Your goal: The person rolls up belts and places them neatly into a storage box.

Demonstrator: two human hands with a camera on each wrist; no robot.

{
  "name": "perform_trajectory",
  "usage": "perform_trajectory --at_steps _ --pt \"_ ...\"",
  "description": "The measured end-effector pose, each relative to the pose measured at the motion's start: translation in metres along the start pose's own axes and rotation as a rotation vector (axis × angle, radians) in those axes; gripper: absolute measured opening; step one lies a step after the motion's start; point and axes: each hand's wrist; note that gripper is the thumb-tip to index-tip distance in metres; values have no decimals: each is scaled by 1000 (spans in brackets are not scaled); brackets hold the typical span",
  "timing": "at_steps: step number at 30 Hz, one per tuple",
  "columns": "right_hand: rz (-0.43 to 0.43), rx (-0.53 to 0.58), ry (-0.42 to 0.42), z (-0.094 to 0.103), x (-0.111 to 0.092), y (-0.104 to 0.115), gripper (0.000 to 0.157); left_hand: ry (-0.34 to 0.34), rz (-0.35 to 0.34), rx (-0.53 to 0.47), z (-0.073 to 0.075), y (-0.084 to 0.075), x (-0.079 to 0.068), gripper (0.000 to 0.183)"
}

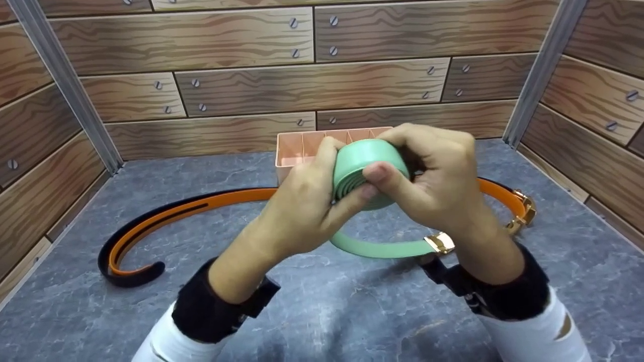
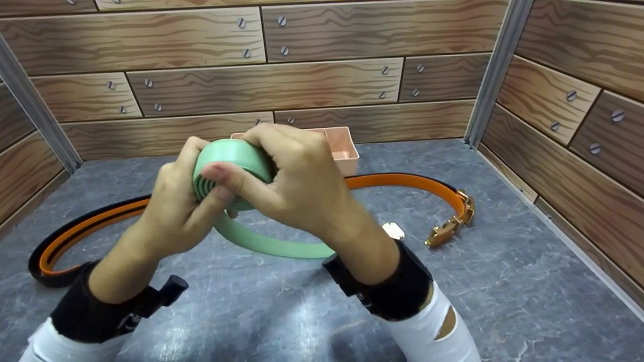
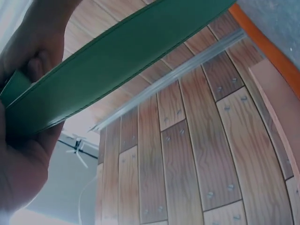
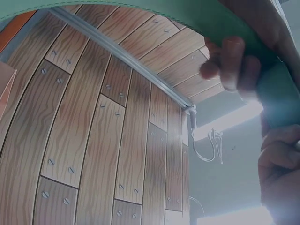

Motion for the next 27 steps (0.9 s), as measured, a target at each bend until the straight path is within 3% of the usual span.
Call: perform_trajectory --at_steps 3,7,10,16,19,23,27 --pt "9 -104 70 2 -5 -4 62 103 37 42 3 -4 -1 38" --pt "45 -230 97 3 -10 -6 66 209 67 38 4 -7 -1 41" --pt "67 -269 70 1 -10 -7 67 197 58 47 4 -6 -1 42" --pt "19 -226 -37 -2 -7 -8 72 28 -25 2 -5 -2 0 45" --pt "-14 -169 -101 -3 -6 -7 73 -10 -43 -31 -8 -1 1 46" --pt "-23 -130 -71 -4 -4 -4 70 45 -11 2 -3 -2 -1 44" --pt "20 -192 55 0 -6 -2 66 166 44 60 3 -6 -2 42"
Point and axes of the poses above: each hand's wrist, its own x-axis towards the middle knuckle, its own z-axis out of the back of the hand, y = z × x, and after that the axes turned 15 degrees about y, right-handed
